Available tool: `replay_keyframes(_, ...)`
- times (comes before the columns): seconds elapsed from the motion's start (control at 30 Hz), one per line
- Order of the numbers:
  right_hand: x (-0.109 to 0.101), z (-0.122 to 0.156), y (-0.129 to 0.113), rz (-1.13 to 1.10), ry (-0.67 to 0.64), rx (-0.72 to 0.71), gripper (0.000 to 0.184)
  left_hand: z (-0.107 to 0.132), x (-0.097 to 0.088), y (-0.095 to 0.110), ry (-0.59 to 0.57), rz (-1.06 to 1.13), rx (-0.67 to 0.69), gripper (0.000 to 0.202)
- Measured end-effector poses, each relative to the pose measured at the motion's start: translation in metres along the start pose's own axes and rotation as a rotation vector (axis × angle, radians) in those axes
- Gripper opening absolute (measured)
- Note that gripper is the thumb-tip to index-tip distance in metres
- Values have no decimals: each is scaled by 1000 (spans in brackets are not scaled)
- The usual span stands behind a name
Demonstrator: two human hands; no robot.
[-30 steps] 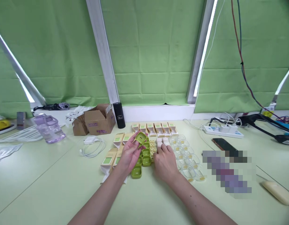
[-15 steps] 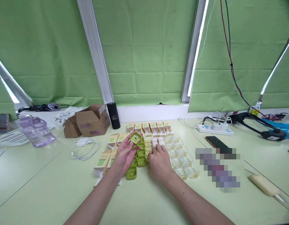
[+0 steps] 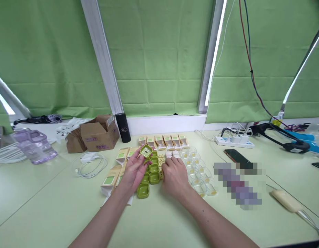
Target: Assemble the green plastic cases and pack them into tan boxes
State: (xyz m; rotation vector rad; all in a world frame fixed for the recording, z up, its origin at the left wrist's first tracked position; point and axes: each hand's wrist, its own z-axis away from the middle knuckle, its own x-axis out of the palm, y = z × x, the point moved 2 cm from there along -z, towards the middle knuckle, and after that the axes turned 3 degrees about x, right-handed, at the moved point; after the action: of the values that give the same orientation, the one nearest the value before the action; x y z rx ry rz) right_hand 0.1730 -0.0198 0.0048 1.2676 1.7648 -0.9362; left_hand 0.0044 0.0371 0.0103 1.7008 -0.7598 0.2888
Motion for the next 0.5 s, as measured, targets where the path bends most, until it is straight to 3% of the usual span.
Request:
replay_keyframes(0.13,1,0,4,-242,104,58,15,0,-2,-2,-2,-8,5,57)
replay_keyframes(0.37,11,-7,15,-1234,263,254,6,1,-3,-7,-10,-83,18,59)
replay_keyframes(0.5,14,-11,17,-1607,272,364,21,1,-3,-9,-31,-142,19,60)
